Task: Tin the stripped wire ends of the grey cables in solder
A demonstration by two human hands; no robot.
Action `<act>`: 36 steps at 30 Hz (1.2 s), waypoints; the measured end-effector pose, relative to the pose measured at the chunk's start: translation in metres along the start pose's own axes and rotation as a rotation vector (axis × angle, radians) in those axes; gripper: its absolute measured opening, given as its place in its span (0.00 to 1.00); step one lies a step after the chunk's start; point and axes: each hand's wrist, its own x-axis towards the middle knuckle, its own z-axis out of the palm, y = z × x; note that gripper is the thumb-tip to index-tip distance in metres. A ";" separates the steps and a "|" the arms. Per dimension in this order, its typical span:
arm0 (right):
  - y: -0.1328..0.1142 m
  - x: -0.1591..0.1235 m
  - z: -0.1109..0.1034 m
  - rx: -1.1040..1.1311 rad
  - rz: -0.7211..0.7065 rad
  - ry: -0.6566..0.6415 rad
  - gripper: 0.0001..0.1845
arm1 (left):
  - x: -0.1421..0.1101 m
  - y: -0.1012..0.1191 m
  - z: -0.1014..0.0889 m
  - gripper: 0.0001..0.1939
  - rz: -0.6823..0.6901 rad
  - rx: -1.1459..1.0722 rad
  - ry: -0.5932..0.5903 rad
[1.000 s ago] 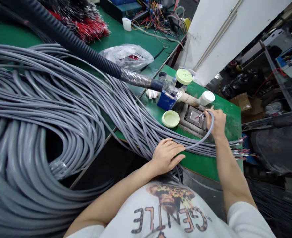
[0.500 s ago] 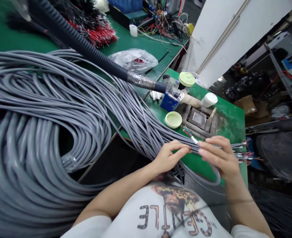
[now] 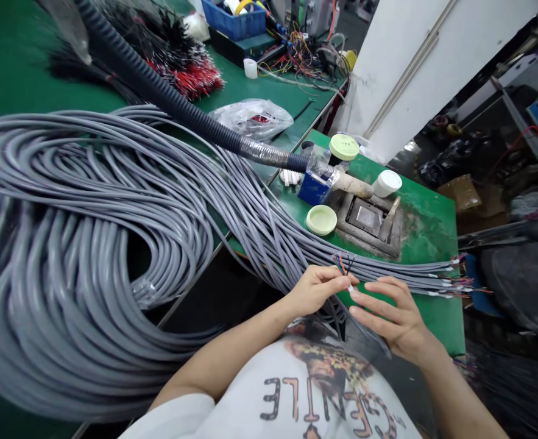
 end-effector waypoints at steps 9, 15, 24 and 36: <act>0.004 -0.006 0.003 0.168 0.050 0.051 0.22 | 0.003 0.000 0.005 0.17 0.082 0.162 0.038; 0.006 -0.014 0.005 0.213 0.091 0.050 0.23 | 0.006 -0.001 0.008 0.19 0.103 0.213 0.051; -0.009 0.003 0.003 0.346 0.602 0.191 0.09 | 0.009 0.002 0.017 0.19 0.125 0.268 -0.002; -0.002 0.014 0.003 0.577 0.947 0.132 0.12 | 0.011 0.001 0.020 0.15 -0.047 -0.040 0.074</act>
